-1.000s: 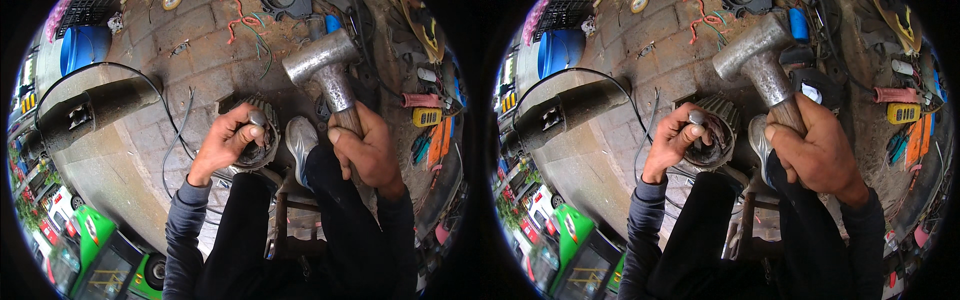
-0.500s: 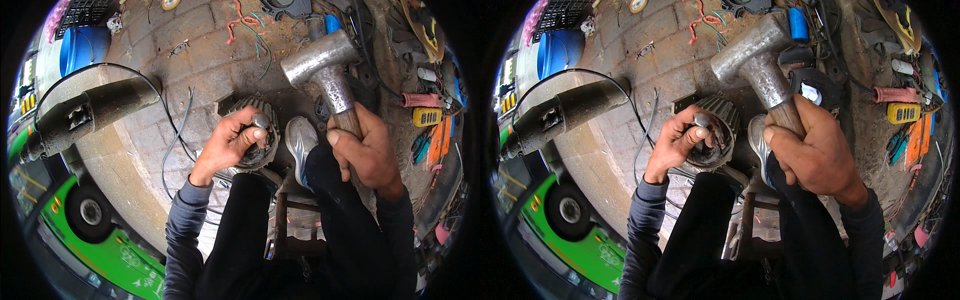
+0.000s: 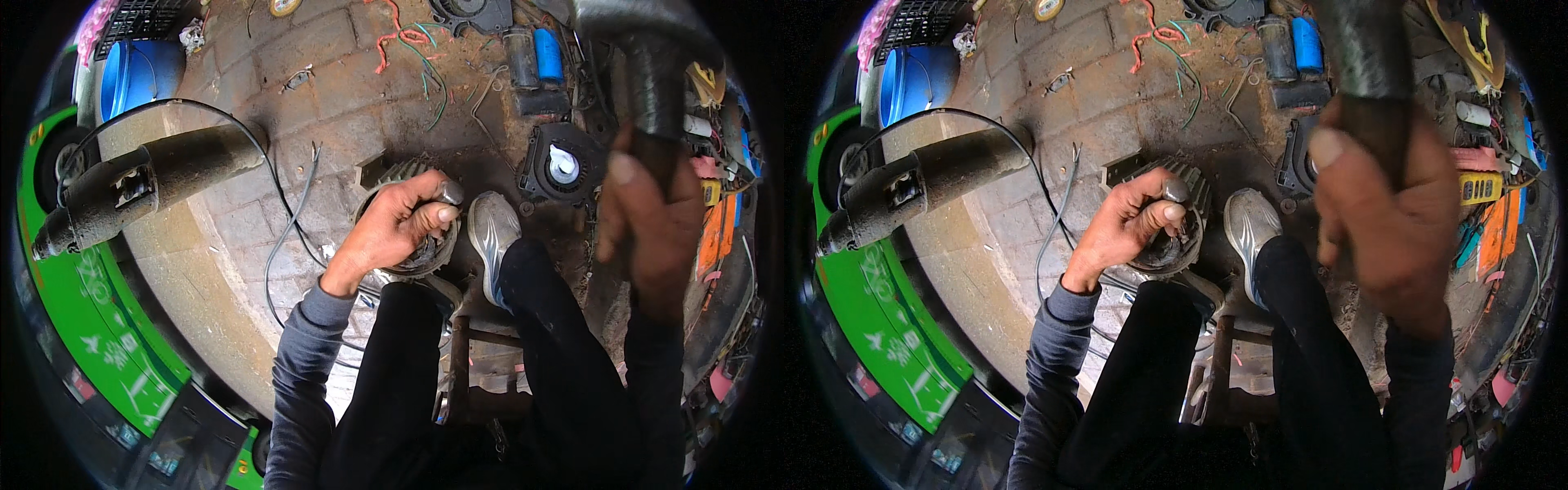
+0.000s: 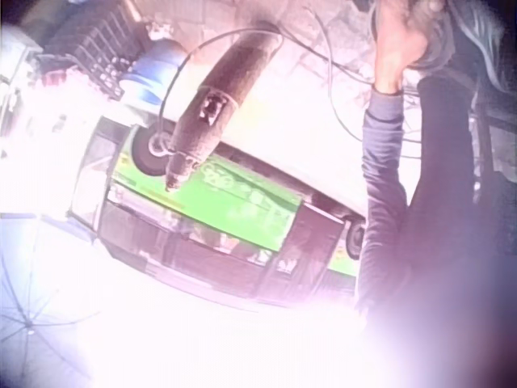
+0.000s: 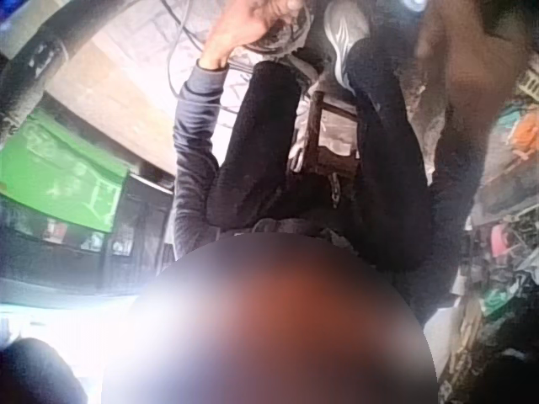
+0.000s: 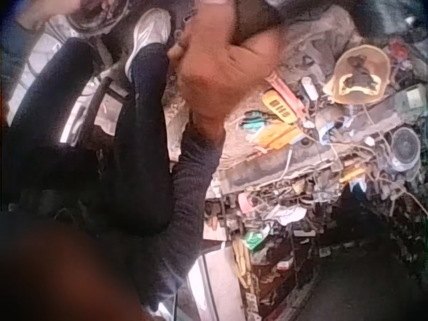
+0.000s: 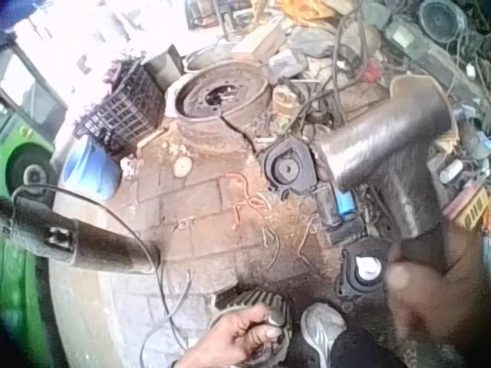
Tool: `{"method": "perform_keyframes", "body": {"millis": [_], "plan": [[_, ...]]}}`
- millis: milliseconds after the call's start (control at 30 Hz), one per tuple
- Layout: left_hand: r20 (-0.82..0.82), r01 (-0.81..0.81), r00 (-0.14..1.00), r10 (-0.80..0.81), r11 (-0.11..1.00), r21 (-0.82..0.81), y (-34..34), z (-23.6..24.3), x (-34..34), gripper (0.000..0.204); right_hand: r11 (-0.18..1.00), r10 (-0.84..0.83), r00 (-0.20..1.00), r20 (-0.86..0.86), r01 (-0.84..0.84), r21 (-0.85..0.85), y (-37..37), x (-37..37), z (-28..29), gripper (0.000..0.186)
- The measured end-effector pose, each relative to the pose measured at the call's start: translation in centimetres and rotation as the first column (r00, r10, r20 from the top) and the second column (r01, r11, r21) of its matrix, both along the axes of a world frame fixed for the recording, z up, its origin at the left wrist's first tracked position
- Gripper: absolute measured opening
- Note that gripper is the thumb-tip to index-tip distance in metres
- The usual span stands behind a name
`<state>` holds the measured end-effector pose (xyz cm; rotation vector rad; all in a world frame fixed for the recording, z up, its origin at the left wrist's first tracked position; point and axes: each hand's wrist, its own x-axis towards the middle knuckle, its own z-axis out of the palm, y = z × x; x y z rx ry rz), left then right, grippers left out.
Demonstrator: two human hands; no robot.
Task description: The person uses a hammer and a metal punch to repeatedly strike and pry at a cylindrical motor component, attempting to dislodge or separate internal parts. The person holds the motor with one hand and strikes with the other, occasionally adjusting the punch position.
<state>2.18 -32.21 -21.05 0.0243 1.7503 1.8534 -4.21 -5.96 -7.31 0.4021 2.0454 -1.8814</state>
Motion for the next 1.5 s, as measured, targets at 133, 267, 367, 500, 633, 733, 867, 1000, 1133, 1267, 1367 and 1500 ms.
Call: {"method": "perform_keyframes", "body": {"millis": [133,267,367,500,633,733,867,1000,1133,1267,1367,1500], "plan": [[0.056,-0.014,0.998,0.015,1.0,-0.005,0.2,0.2,0.3,0.019,0.685,0.684,0.73,0.0,-0.642,0.344,-0.2,1.5,-5.4,0.023],[-0.027,0.006,1.0,-0.007,0.999,-0.048,0.5,0.0,0.3,0.022,0.716,0.645,0.711,0.279,-0.69,0.104,1.3,0.5,-4.0,0.02],[-0.028,0.01,1.0,-0.011,1.0,-0.026,0.2,-0.3,0.0,0.022,0.903,0.407,0.873,0.267,-0.43,0.028,1.8,-0.8,0.1,0.019],[-0.028,0.021,0.999,-0.022,0.999,-0.035,0.1,-0.4,-0.3,0.021,0.986,0.163,0.985,0.051,-0.165,0.031,0.3,-0.2,-0.7,0.022],[0.041,0.079,0.996,-0.075,0.991,-0.111,0.2,0.2,-0.2,0.025,0.746,0.622,0.741,0.254,-0.659,0.093,0.1,1.8,-5.0,0.023],[-0.001,0.063,0.998,-0.063,0.995,-0.075,0.4,0.3,-0.1,0.025,0.726,0.641,0.706,0.303,-0.685,0.061,1.7,1.1,-4.3,0.021],[-0.042,0.059,0.997,-0.061,0.997,-0.058,0.4,-0.2,-0.2,0.022,0.955,0.288,0.931,0.225,-0.297,0.006,2.4,0.1,0.1,0.011],[-0.014,0.028,1.0,-0.028,0.999,-0.035,0.4,-0.4,-0.2,0.021,0.979,-0.033,0.997,-0.062,0.045,0.198,0.3,1.6,-2.9,0.012],[0.068,0.058,0.996,-0.053,0.996,-0.065,0.7,-0.3,-0.1,0.02,0.741,0.62,0.746,0.242,-0.658,0.132,1.4,3.2,-6.4,0.023],[0.003,0.027,1.0,-0.027,0.999,-0.033,0.8,-0.4,0.0,0.02,0.797,0.55,0.79,0.269,-0.594,0.113,3.7,1.0,-2.9,0.017],[-0.012,0.021,1.0,-0.021,1.0,-0.019,0.6,-0.6,-0.1,0.021,0.97,0.227,0.968,0.105,-0.234,0.061,2.2,0.1,0.2,0.012],[0.035,0.011,0.999,-0.01,1.0,-0.021,0.4,-0.6,-0.1,0.019,0.949,0.292,0.953,0.081,-0.299,0.095,-1.5,1.2,-1.9,0.019]]}}
